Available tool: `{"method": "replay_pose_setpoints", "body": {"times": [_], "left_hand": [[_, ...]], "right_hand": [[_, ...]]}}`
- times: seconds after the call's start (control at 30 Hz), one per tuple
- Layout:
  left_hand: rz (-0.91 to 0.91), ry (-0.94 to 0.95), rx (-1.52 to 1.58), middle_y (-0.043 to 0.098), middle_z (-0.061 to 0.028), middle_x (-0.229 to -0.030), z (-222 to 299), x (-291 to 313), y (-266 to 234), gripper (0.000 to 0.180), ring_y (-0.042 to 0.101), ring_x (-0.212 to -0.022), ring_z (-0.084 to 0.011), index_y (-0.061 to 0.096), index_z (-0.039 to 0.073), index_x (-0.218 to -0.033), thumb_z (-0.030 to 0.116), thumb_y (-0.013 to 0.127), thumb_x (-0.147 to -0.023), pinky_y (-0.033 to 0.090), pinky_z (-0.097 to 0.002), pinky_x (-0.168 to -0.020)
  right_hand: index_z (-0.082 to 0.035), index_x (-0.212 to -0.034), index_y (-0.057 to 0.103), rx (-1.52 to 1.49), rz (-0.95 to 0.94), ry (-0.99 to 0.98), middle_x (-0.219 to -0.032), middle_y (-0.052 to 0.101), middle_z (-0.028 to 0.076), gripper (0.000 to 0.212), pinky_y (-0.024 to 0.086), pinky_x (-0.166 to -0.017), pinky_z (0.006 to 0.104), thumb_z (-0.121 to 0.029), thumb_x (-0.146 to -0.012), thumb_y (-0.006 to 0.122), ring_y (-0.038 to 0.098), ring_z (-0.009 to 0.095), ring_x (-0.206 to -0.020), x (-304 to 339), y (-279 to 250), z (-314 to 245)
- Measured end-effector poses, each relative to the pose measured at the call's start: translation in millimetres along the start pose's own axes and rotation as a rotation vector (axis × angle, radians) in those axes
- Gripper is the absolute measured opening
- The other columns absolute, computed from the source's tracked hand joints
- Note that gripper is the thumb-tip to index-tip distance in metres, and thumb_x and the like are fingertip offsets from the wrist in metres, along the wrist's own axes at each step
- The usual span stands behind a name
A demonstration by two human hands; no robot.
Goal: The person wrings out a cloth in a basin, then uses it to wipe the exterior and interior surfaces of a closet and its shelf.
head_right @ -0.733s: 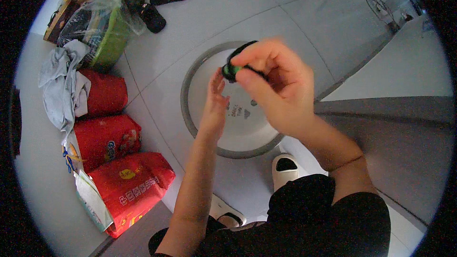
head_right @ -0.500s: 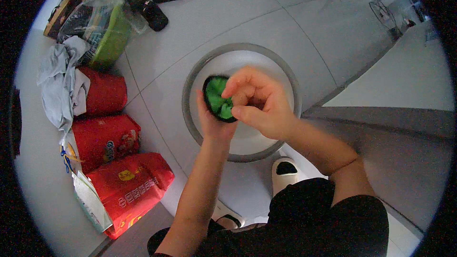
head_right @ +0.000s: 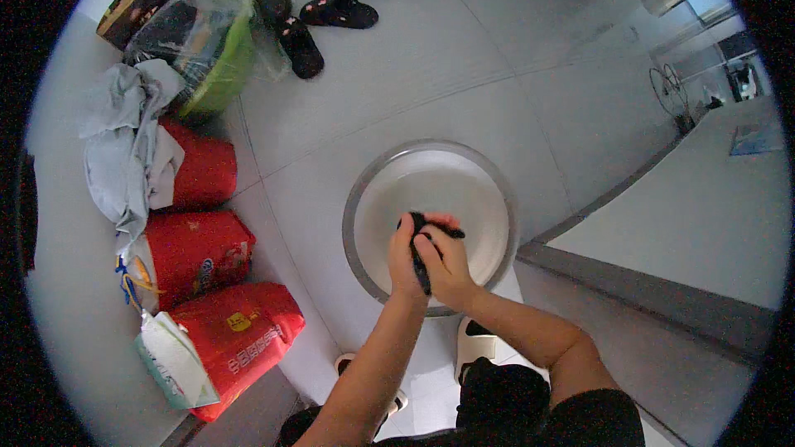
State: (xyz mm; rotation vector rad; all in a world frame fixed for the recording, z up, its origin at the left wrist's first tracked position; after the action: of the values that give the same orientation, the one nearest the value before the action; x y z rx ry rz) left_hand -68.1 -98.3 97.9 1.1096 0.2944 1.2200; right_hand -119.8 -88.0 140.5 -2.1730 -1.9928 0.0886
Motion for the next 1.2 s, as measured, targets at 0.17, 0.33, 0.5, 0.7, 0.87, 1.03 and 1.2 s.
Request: {"method": "replay_pose_setpoints", "body": {"times": [0.17,0.33,0.5,0.7,0.87,1.03,1.2], "left_hand": [[0.236,0.064,-0.123,0.062,-0.0135,-0.084,54.3,56.3,40.3,0.047,0.059,-0.079,-0.0211,0.058,-0.001,-0.088,0.039,0.036,-0.098,0.047,-0.0306,-0.075],[0.306,-0.015,-0.143,0.062,-0.0135,-0.089,101.5,122.0,114.7,0.047,0.059,-0.083,-0.0218,0.059,-0.002,-0.095,0.039,0.039,-0.098,0.048,-0.0314,-0.078],[0.286,0.243,-0.671,0.059,-0.0112,-0.116,185.5,208.2,183.5,0.043,0.054,-0.108,-0.0186,0.057,-0.003,-0.112,0.028,0.029,-0.102,0.038,-0.0306,-0.097],[0.536,0.244,-0.406,0.051,-0.0142,-0.131,286.2,330.1,291.7,0.044,0.05,-0.118,-0.0232,0.043,0.002,-0.136,0.025,0.028,-0.101,0.035,-0.0345,-0.104],[0.028,0.199,0.141,0.047,-0.0161,-0.136,253.1,406.1,421.0,0.045,0.043,-0.127,-0.0277,0.042,0.0,-0.134,0.024,0.037,-0.096,0.03,-0.0407,-0.11],[0.054,-0.021,0.175,0.046,-0.014,-0.137,188.3,451.6,477.1,0.043,0.043,-0.127,-0.0262,0.041,0.002,-0.136,0.019,0.039,-0.097,0.031,-0.039,-0.109],[-0.275,-0.13,-0.449,0.035,-0.0096,-0.145,111.4,549.4,540.5,0.052,0.032,-0.134,-0.0204,0.029,0.003,-0.145,0.005,0.04,-0.094,0.023,-0.0327,-0.111]], "right_hand": [[0.001,-0.087,0.059,-0.021,-0.108,0.046,-0.068,0.057,0.012,0.02,0.044,-0.061,0.0312,-0.015,-0.094,0.048,0.054,0.02,-0.063,22.0,8.6,-79.5],[0.001,-0.092,0.06,-0.3,-0.107,0.267,-0.079,0.06,0.007,0.018,0.043,-0.067,0.0271,-0.015,-0.093,0.052,0.053,0.013,-0.073,58.0,-4.5,-156.5],[0.002,-0.1,0.063,-0.529,-0.032,0.593,-0.091,0.06,0.0,0.023,0.042,-0.076,0.0218,-0.019,-0.091,0.058,0.052,0.008,-0.085,120.2,-36.7,-218.0],[0.001,-0.11,0.061,-0.267,-0.303,0.67,-0.099,0.063,0.004,0.037,0.044,-0.084,0.0302,-0.032,-0.096,0.052,0.056,0.013,-0.094,189.5,-64.8,-329.4],[-0.01,-0.117,0.057,-1.283,-0.429,0.809,-0.104,0.061,0.008,0.06,0.044,-0.095,0.0413,-0.062,-0.092,0.038,0.059,0.023,-0.101,237.9,-39.7,-506.2],[-0.01,-0.11,0.057,-1.154,-0.023,0.637,-0.104,0.061,0.004,0.044,0.05,-0.083,0.0377,-0.051,-0.094,0.048,0.059,0.021,-0.093,276.0,-95.5,-545.3],[-0.006,-0.106,0.057,-1.197,0.384,0.504,-0.099,0.061,0.01,0.041,0.05,-0.08,0.0389,-0.044,-0.093,0.051,0.06,0.023,-0.087,411.7,-175.2,-564.9]]}}
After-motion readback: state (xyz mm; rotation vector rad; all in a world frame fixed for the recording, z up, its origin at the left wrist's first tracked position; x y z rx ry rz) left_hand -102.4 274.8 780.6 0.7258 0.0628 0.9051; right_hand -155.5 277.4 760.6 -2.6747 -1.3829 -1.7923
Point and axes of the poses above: each hand's wrist, its own x-axis away from the middle knuckle, its own y-axis out of the palm, z = x × y, the point moved 9 cm from there along -x, towards the middle knuckle
